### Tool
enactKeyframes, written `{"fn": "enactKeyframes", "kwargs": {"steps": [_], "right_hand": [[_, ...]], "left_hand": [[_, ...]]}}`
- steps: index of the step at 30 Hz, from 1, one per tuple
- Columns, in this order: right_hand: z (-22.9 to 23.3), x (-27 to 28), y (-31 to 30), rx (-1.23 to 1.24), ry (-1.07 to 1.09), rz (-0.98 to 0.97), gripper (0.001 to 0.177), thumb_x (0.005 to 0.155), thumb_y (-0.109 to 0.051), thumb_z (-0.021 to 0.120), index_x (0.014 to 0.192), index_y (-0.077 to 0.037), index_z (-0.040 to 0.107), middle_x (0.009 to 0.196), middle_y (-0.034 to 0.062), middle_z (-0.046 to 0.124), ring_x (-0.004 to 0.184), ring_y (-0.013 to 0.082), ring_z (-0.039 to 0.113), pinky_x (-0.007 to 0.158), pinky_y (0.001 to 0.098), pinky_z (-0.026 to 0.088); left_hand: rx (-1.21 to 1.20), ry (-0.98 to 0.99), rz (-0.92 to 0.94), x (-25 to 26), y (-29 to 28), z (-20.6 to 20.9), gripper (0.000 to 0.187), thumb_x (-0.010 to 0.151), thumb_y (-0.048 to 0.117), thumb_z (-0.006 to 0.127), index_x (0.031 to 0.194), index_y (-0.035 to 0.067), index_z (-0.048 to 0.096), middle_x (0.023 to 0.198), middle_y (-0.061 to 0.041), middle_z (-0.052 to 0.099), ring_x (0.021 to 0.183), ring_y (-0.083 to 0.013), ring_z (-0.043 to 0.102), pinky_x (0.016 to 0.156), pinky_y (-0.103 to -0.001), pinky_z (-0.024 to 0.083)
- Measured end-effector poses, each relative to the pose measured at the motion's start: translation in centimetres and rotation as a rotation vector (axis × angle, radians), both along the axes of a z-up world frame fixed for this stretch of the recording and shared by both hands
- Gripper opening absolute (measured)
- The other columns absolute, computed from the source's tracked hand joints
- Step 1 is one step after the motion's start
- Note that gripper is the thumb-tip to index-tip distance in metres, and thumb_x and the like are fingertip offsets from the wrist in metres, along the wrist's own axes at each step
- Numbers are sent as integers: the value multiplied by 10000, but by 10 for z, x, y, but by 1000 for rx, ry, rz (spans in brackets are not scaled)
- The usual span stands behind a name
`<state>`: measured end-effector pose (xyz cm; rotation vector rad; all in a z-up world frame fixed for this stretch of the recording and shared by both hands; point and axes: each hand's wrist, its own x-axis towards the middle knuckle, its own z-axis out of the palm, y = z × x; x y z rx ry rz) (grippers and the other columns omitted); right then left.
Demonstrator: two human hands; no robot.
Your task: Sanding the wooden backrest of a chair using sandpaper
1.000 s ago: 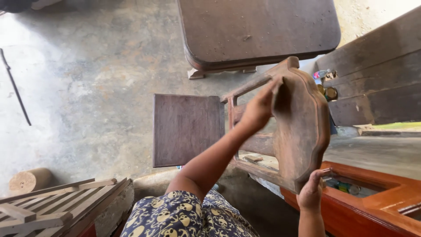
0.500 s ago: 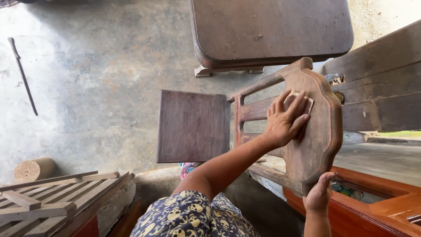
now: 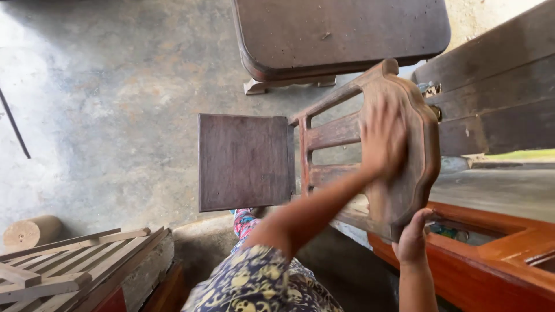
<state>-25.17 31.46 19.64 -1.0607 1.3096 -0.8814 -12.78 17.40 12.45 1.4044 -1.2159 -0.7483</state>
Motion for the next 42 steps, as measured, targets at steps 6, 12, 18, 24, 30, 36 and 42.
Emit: {"fn": "enactKeyframes", "kwargs": {"steps": [6, 12, 18, 24, 30, 36, 42], "right_hand": [[-36, -32, 5, 50, 55, -154, 982, 895, -740, 312, 1558, -19, 357, 1600, 129, 443, 1402, 267, 468, 1145, 390, 388], [27, 50, 10, -94, 184, -297, 902, 1029, -698, 339, 1478, 72, 477, 1491, 263, 499, 1361, 326, 508, 1177, 493, 371], [43, 64, 16, -124, 223, -241, 884, 1052, -684, 296, 1483, 69, 465, 1501, 290, 477, 1416, 367, 458, 1247, 535, 291], [-10, 35, -8, -357, -653, -118, 795, 992, -546, 275, 1647, -109, 164, 1703, 121, 173, 1559, 306, 234, 1308, 491, 208], [13, 25, 14, -86, -12, -164, 828, 1022, -683, 324, 1550, -52, 420, 1521, 134, 511, 1441, 243, 478, 1276, 468, 320], [-12, 4, 0, -14, -150, -188, 711, 1034, -661, 332, 1488, -149, 524, 1511, 105, 560, 1451, 247, 505, 1303, 479, 295], [8, -4, -4, 47, -298, 176, 948, 909, -716, 454, 1622, -101, 349, 1496, 141, 548, 1156, 340, 631, 1006, 495, 515]], "left_hand": [[13, 150, 172, 20, -23, 26, 634, 1079, 394, 214, 1675, 197, 124, 1777, -173, 103, 1647, -463, 38, 1302, -651, 17], [-268, -163, 131, -37, 25, 15, 627, 1142, 447, 209, 1708, 176, 205, 1803, -115, 162, 1697, -394, 128, 1364, -547, 135], [-50, -25, 240, -12, -48, 1, 676, 1128, 473, 202, 1702, 131, 95, 1766, -138, 121, 1658, -426, 77, 1319, -621, 137], [-211, -632, 192, -15, 14, 44, 671, 1055, 477, 405, 1649, 175, 327, 1742, -108, 328, 1670, -391, 227, 1394, -502, 228], [-225, -161, 207, -20, -30, -1, 572, 1165, 426, 244, 1704, 249, 168, 1794, -83, 172, 1687, -483, 132, 1382, -613, 174], [-478, -206, -48, -47, 95, 14, 646, 1121, 498, 177, 1716, 248, 150, 1813, -73, 98, 1704, -417, 49, 1394, -548, 75], [-231, 4, 108, -11, 12, 6, 619, 1164, 508, 66, 1715, 228, 84, 1814, -65, 88, 1716, -429, 20, 1395, -677, 32]]}}
